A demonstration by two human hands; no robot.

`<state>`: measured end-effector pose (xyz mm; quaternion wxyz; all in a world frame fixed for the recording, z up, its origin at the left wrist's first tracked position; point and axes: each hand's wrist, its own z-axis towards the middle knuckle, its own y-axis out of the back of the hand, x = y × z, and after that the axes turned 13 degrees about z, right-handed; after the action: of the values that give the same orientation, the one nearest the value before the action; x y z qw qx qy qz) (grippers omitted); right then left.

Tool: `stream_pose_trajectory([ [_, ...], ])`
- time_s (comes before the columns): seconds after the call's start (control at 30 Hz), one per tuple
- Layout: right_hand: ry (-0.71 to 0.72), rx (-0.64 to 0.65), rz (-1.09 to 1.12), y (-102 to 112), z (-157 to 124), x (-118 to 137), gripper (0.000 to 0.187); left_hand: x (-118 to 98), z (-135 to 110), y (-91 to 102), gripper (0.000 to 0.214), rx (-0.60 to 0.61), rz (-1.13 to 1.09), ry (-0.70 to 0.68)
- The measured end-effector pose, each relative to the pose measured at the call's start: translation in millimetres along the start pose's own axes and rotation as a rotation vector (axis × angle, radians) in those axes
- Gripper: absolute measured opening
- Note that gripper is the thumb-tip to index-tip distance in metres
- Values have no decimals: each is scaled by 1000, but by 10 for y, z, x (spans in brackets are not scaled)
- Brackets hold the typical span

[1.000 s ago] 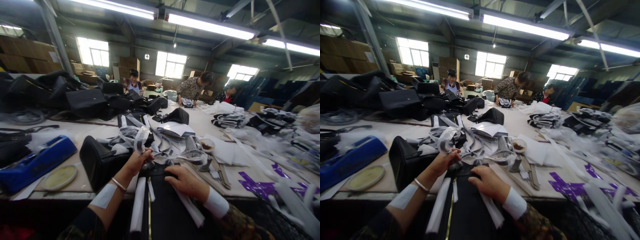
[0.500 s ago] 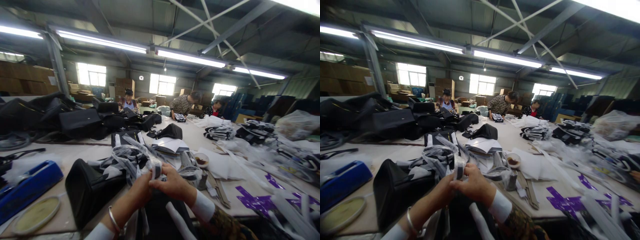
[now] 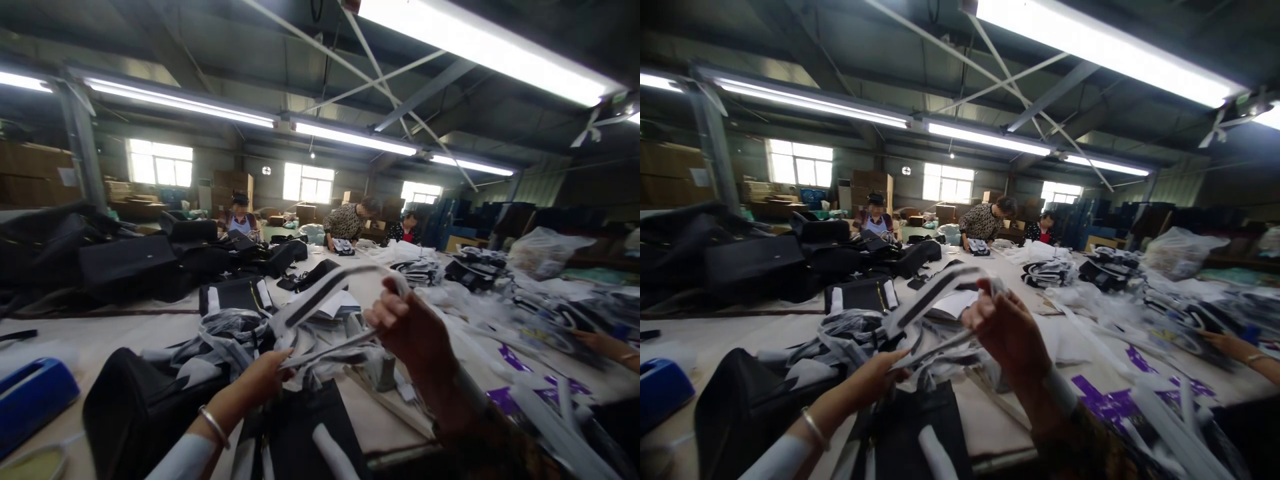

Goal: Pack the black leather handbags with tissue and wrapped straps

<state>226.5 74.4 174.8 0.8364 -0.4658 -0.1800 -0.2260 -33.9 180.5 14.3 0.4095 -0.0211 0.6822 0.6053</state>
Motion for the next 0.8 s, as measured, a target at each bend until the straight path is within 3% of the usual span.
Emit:
stream_pose_trajectory([
  [0.13, 263, -92, -45, 50, 41, 440, 29, 249, 161, -63, 34, -8, -20, 92],
  [0.27, 373, -193, -207, 243, 51, 408, 20, 259, 176, -16, 31, -80, 8, 133],
  [0.33, 347, -257, -302, 374, 44, 226, 20, 86, 92, 76, 45, -223, 67, 117],
  [0.43, 255, -269, -473, 526, 38, -112, 26, -397, -143, 236, 63, -492, 113, 9],
  [0.47, 233, -251, -537, 547, 40, -216, 26, -590, -234, 276, 58, -483, 41, -40],
  [0.5, 221, -222, -599, 550, 44, -308, 25, -780, -322, 302, 50, -410, -87, -59],
  [0.57, 227, -140, -677, 500, 49, -453, 20, -1108, -462, 313, 43, -129, -466, -54],
  [0.67, 223, 14, -721, 345, 20, -574, 15, -1396, -543, 270, 74, 306, -1124, -31],
  [0.73, 157, 86, -759, 257, -27, -606, 17, -1480, -520, 240, 88, 448, -1362, -23],
  [0.8, 17, 84, -778, 224, -76, -608, 19, -1534, -463, 208, 90, 469, -1436, 29],
])
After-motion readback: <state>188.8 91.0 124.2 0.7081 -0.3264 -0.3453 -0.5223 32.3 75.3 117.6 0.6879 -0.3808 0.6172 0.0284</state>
